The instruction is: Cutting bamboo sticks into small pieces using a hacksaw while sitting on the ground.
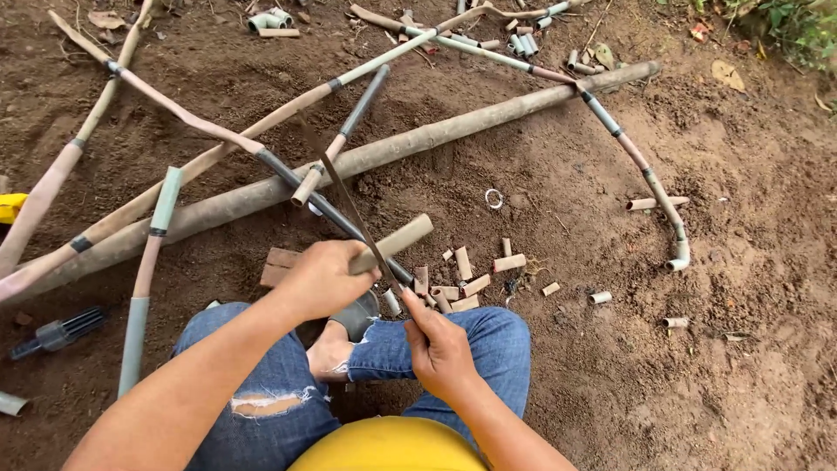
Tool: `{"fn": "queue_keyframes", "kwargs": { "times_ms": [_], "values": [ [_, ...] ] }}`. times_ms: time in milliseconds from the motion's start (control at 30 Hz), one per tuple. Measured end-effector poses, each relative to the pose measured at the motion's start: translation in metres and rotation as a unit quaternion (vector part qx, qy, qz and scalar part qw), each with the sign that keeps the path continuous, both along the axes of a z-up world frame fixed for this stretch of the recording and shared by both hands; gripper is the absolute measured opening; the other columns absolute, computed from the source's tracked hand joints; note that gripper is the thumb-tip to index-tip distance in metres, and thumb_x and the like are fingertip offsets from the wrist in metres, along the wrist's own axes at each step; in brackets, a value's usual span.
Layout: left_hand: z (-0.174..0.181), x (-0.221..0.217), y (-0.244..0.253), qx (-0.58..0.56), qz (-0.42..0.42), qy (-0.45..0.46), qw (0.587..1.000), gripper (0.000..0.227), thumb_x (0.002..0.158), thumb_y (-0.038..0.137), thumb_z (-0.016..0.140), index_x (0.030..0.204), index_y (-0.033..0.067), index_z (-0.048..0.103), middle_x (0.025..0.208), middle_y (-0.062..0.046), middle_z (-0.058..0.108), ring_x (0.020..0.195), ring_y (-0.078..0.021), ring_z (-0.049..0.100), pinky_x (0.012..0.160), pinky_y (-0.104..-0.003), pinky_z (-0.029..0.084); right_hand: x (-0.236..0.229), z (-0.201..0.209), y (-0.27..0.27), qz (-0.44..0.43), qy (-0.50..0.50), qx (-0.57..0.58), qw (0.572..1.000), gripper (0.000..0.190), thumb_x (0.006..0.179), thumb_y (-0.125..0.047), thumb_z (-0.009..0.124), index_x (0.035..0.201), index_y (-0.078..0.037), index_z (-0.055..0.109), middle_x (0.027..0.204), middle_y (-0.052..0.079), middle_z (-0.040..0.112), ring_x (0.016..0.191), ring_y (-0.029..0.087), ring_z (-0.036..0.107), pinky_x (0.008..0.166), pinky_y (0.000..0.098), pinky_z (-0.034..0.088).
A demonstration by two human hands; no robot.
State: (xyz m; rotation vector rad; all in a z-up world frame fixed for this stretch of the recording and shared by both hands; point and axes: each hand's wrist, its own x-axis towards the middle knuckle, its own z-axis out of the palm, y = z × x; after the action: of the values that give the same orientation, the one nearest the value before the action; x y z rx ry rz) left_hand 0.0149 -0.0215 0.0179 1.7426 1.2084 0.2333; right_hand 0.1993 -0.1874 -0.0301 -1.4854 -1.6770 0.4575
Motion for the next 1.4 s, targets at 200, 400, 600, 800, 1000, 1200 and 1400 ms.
{"fn": "queue_keyframes", "kwargs": {
  "times_ms": [200,400,600,800,1000,1200,1400],
  "values": [
    [-0.006,-0.007,0.002,-0.047,0.084,-0.094,0.991,0.014,0.089,0.016,0.071,0.097,0.006,0.077,0.078,-0.009,0.076,0.065,-0.0238,0.074,0.06,-0.036,0.059,0.0,0.0,-0.004,0.013,-0.003,-0.003,1.0,0.057,0.094,0.008,0.064,0.148,-0.007,0.06,0.099,0.006,0.079,0.065,0.013,0.062,0.059,0.0279,0.053],
    [0.002,-0.012,0.003,0.022,0.064,-0.049,0.997,0.016,0.087,0.024,0.073,0.094,0.011,0.08,0.073,-0.004,0.077,0.062,-0.0198,0.073,0.062,-0.034,0.057,0.006,-0.002,-0.003,0.003,-0.014,-0.002,1.0,0.048,0.096,0.003,0.066,0.144,-0.005,0.064,0.112,0.01,0.082,0.073,0.015,0.073,0.065,0.0289,0.058],
    [-0.004,-0.003,0.002,0.011,0.018,-0.012,1.0,0.027,0.088,0.026,0.075,0.108,0.0093,0.081,0.087,-0.012,0.081,0.081,-0.0315,0.078,0.074,-0.042,0.061,0.011,-0.016,-0.002,0.015,0.009,-0.028,0.999,0.052,0.1,0.001,0.062,0.151,-0.01,0.057,0.118,0.015,0.079,0.089,0.028,0.073,0.074,0.0443,0.062],
    [0.01,-0.012,0.005,-0.083,0.088,-0.104,0.987,0.008,0.092,0.013,0.071,0.094,0.0061,0.075,0.066,-0.005,0.068,0.049,-0.0168,0.064,0.049,-0.031,0.053,0.012,-0.011,-0.005,0.006,-0.038,-0.011,0.999,0.049,0.098,0.002,0.067,0.146,-0.005,0.062,0.099,0.005,0.078,0.068,0.013,0.066,0.061,0.028,0.054],
    [0.0,-0.008,0.005,0.016,0.026,-0.055,0.998,0.016,0.086,0.023,0.074,0.093,0.0092,0.079,0.076,-0.006,0.077,0.059,-0.0209,0.07,0.06,-0.035,0.057,0.006,-0.001,0.001,0.015,-0.03,0.009,0.999,0.049,0.096,0.006,0.065,0.144,-0.001,0.061,0.116,0.012,0.08,0.092,0.019,0.077,0.111,0.0399,0.055],
    [-0.015,-0.003,0.009,0.023,0.024,-0.045,0.998,0.019,0.085,0.023,0.069,0.094,0.0103,0.079,0.079,-0.006,0.079,0.063,-0.0227,0.071,0.062,-0.037,0.058,0.017,-0.026,-0.013,-0.005,-0.041,-0.009,0.999,0.05,0.096,0.003,0.067,0.146,-0.003,0.062,0.125,0.012,0.079,0.091,0.018,0.077,0.072,0.0303,0.059],
    [-0.006,-0.007,0.012,0.068,0.031,-0.058,0.996,0.022,0.079,0.018,0.065,0.094,0.0109,0.079,0.087,-0.007,0.081,0.075,-0.0293,0.075,0.071,-0.041,0.059,0.033,-0.042,-0.019,-0.055,-0.054,-0.103,0.992,0.055,0.094,-0.001,0.067,0.149,-0.006,0.062,0.101,0.013,0.083,0.075,0.019,0.078,0.065,0.0355,0.058]
  ]
}}
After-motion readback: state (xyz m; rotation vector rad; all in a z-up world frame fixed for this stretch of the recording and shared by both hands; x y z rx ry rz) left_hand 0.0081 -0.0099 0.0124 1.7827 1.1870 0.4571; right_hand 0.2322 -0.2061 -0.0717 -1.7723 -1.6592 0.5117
